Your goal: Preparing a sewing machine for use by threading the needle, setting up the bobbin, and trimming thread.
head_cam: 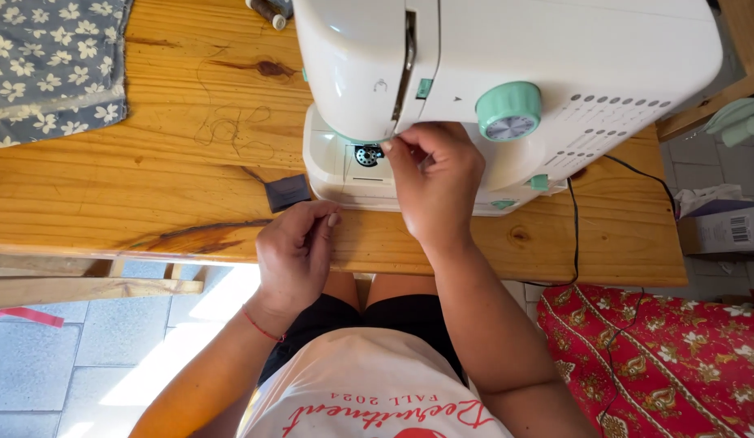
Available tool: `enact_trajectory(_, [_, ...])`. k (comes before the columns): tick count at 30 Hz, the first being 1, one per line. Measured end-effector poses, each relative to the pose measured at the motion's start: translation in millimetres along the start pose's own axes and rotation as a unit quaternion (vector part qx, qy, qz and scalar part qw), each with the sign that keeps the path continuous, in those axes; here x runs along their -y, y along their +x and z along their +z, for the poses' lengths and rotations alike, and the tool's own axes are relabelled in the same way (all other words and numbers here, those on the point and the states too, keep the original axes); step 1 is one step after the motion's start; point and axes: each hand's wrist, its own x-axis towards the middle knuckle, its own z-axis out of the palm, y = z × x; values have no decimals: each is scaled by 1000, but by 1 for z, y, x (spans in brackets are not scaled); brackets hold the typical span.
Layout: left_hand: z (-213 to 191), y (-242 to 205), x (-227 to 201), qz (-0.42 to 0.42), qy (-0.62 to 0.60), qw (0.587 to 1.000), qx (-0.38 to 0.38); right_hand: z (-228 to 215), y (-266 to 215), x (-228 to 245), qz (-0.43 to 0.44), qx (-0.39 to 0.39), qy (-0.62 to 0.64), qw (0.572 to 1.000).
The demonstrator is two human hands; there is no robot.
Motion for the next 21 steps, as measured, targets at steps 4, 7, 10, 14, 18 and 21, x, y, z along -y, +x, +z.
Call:
enact_trajectory(4, [-2,-2,1,-11,-16,1000,2,17,-2,-30,23,0,-56,998])
enact_trajectory(7, [-1,0,2,-17,-27,999,5,23,-3,-43,66,17,-50,996])
enact_trajectory(10, [-1,0,3,-20,-32,999,1,23,-3,-48,81,27,-49,995])
enact_trajectory(14, [-4,-1,3,-27,-37,999,11,17,-2,-50,101,50,-43,993])
enact_trajectory(18, [-6,-1,4,-35,-48,998,18,12,1,-49,86,91,-54,991])
enact_trajectory(21, [-7,0,4,-33,-56,998,20,11,2,-50,88,91,-68,990])
